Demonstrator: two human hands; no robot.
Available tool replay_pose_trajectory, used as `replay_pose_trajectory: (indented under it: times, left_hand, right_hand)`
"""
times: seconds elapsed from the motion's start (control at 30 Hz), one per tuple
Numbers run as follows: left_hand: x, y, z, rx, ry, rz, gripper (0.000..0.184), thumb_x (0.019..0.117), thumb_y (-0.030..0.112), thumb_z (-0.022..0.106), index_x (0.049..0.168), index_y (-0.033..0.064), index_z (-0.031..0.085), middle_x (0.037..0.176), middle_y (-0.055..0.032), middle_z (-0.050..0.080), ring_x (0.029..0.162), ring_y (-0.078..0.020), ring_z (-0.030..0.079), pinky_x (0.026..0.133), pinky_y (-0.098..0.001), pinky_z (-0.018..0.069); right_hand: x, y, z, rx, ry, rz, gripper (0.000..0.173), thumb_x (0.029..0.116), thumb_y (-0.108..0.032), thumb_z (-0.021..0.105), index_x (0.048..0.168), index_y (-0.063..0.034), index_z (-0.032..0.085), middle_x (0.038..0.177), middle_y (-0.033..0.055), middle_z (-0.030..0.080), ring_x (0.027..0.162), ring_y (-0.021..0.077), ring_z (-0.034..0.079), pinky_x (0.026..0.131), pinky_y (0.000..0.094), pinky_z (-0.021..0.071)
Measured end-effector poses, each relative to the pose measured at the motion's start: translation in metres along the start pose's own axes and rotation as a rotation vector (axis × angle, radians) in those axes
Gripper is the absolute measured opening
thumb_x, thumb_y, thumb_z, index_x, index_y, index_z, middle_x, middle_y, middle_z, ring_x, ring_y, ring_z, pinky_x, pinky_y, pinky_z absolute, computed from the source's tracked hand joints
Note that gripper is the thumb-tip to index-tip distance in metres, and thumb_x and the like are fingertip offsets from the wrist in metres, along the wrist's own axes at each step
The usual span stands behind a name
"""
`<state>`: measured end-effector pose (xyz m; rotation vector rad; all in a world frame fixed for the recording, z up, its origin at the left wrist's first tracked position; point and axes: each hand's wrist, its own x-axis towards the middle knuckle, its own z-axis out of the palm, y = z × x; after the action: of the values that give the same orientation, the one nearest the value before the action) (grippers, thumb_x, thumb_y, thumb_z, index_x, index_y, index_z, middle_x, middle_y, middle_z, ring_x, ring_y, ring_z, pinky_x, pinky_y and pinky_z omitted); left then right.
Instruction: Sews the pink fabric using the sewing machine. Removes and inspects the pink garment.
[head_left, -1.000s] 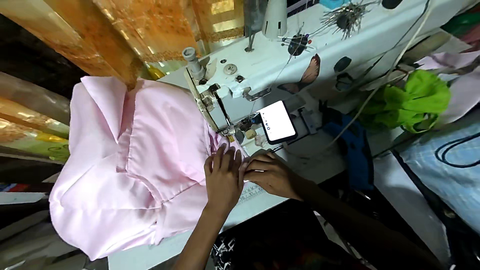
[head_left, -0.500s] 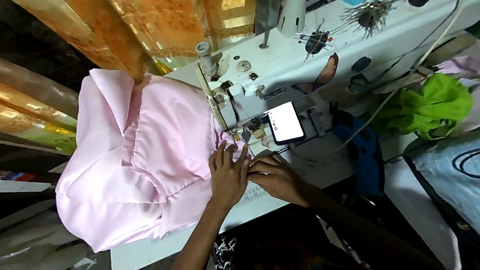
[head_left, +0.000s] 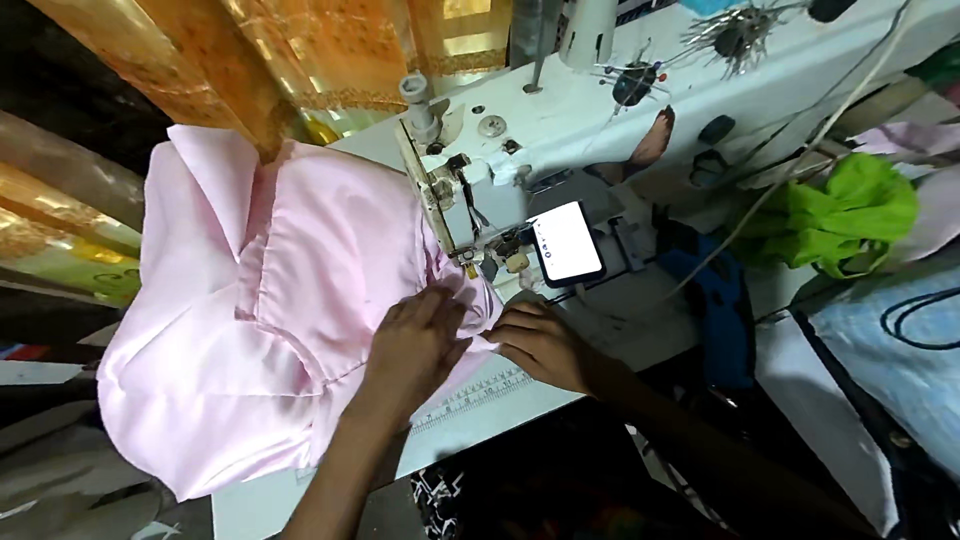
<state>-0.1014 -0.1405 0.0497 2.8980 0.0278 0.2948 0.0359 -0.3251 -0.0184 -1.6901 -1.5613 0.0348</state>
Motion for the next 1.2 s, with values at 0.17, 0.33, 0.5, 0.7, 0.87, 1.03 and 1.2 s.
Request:
replay_pose_trajectory:
  times: [0.17, 0.33, 0.5, 0.7, 0.87, 1.03, 1.2]
  left_hand:
    - [0.007, -0.012, -0.005, 0.106, 0.05, 0.184, 0.024, 0.0956, 0.024, 0.06, 0.092, 0.0058, 0.076, 0.101, -0.011, 0.075, 0.108, -0.0313, 0.069, 0.098, -0.0551, 0.0489]
    - [0.025, -0.016, -0.033, -0.198, -0.011, 0.05, 0.028, 0.1048, 0.023, 0.051, 0.104, 0.0028, 0.07, 0.089, -0.0077, 0.069, 0.078, -0.0191, 0.068, 0.072, -0.0429, 0.0589]
    - [0.034, 0.011, -0.038, -0.02, -0.176, 0.035, 0.021, 0.0961, 0.023, 0.066, 0.099, 0.0034, 0.073, 0.084, -0.0104, 0.071, 0.081, -0.0289, 0.069, 0.087, -0.0577, 0.0506]
    - [0.043, 0.04, -0.049, 0.177, -0.357, -0.226, 0.02, 0.0865, 0.018, 0.079, 0.098, 0.0038, 0.073, 0.088, -0.0167, 0.072, 0.087, -0.0392, 0.069, 0.088, -0.0643, 0.0467]
    - [0.036, 0.024, -0.023, -0.126, 0.091, -0.211, 0.019, 0.0982, 0.005, 0.06, 0.109, -0.0039, 0.072, 0.093, -0.0191, 0.068, 0.079, -0.0305, 0.066, 0.073, -0.0512, 0.0552]
    - [0.027, 0.048, 0.01, -0.049, 0.232, -0.324, 0.027, 0.0985, 0.017, 0.056, 0.11, -0.0027, 0.071, 0.09, -0.0187, 0.072, 0.086, -0.0373, 0.068, 0.086, -0.0634, 0.0459]
    - [0.028, 0.057, 0.022, 0.113, 0.119, -0.366, 0.023, 0.0814, 0.016, 0.081, 0.101, 0.0047, 0.077, 0.098, -0.0182, 0.073, 0.104, -0.0437, 0.065, 0.097, -0.0707, 0.0364]
  right_hand:
    - [0.022, -0.01, 0.001, -0.072, -0.088, 0.009, 0.02, 0.0987, -0.018, 0.061, 0.104, -0.0097, 0.078, 0.094, 0.0055, 0.074, 0.094, 0.0246, 0.068, 0.086, 0.046, 0.0513]
    - [0.027, -0.021, 0.0, 0.13, -0.075, -0.146, 0.026, 0.1019, -0.021, 0.057, 0.087, -0.0085, 0.075, 0.081, 0.0039, 0.068, 0.087, 0.0202, 0.064, 0.089, 0.0443, 0.0462]
    - [0.021, -0.03, -0.006, 0.133, -0.102, -0.084, 0.027, 0.1003, -0.026, 0.062, 0.088, -0.0046, 0.072, 0.08, 0.0061, 0.069, 0.083, 0.0186, 0.066, 0.097, 0.0458, 0.0437]
    - [0.003, -0.026, -0.011, 0.066, 0.002, -0.123, 0.029, 0.1038, -0.022, 0.056, 0.088, -0.007, 0.074, 0.075, 0.0038, 0.066, 0.079, 0.0176, 0.066, 0.101, 0.045, 0.0436]
    - [-0.012, -0.019, 0.002, 0.276, 0.017, 0.098, 0.032, 0.1059, -0.023, 0.052, 0.091, -0.0015, 0.07, 0.085, 0.0099, 0.068, 0.084, 0.0201, 0.065, 0.082, 0.0406, 0.0502]
    - [-0.014, -0.021, 0.0, 0.228, -0.071, 0.079, 0.033, 0.1066, -0.025, 0.051, 0.09, -0.0029, 0.069, 0.086, 0.0099, 0.069, 0.092, 0.0242, 0.066, 0.093, 0.0465, 0.0463]
    - [-0.016, -0.017, -0.004, 0.226, -0.097, 0.021, 0.029, 0.1061, -0.02, 0.051, 0.096, -0.0026, 0.073, 0.093, 0.01, 0.072, 0.098, 0.0248, 0.068, 0.095, 0.046, 0.048]
